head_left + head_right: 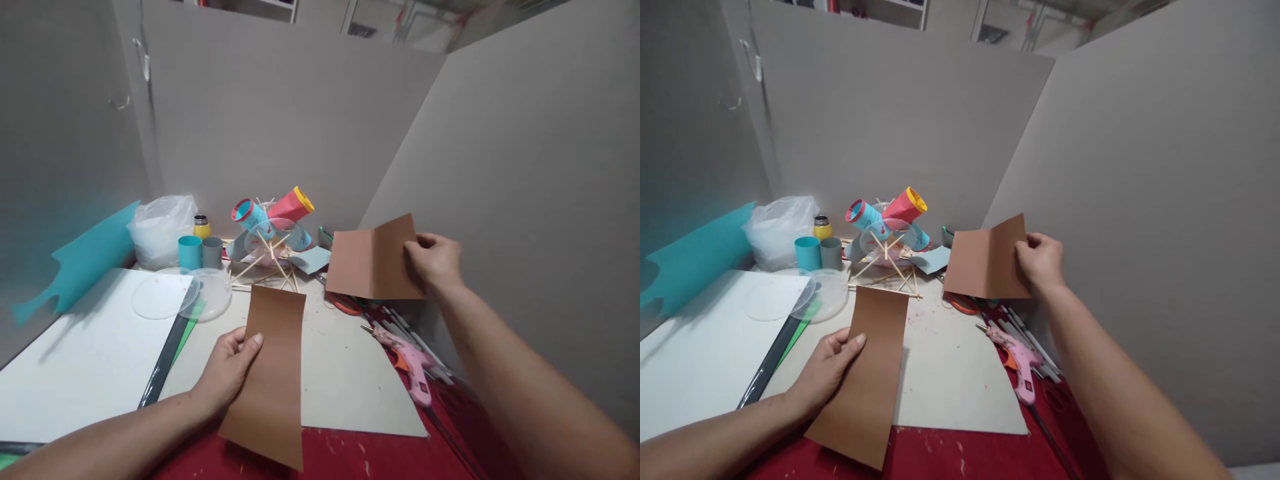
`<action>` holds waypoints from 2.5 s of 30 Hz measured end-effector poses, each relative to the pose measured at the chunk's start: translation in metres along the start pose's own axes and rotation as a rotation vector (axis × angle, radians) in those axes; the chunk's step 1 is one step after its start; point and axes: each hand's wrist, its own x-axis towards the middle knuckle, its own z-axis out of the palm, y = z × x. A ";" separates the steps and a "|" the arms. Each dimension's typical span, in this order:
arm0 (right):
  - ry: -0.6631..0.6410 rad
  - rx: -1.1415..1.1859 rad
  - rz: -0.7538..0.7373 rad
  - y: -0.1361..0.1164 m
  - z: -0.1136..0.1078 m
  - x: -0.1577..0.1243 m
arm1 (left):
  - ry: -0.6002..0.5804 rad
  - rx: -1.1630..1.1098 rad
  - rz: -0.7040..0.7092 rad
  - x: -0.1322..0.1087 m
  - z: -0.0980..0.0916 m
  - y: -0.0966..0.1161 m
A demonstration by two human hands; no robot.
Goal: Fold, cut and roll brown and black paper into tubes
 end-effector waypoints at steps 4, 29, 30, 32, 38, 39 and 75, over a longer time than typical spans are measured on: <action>0.000 0.067 0.011 -0.020 -0.042 -0.036 | 0.033 0.000 -0.006 -0.003 0.002 0.006; -0.388 0.638 0.209 -0.059 -0.020 -0.201 | 0.241 0.068 0.011 0.001 0.001 0.002; -0.396 0.652 0.222 -0.058 -0.019 -0.202 | 0.247 0.065 0.014 0.002 0.000 0.001; -0.415 0.681 0.253 -0.056 -0.017 -0.204 | 0.261 0.063 0.036 0.004 0.000 0.001; -0.450 0.657 0.249 -0.049 -0.011 -0.212 | 0.294 0.080 0.079 0.006 0.002 0.007; -0.463 0.645 0.248 -0.048 -0.010 -0.213 | 0.280 0.073 0.081 0.006 0.003 0.007; -1.152 0.245 -0.218 -0.121 -0.022 -0.157 | 0.126 0.543 0.352 -0.020 0.011 0.004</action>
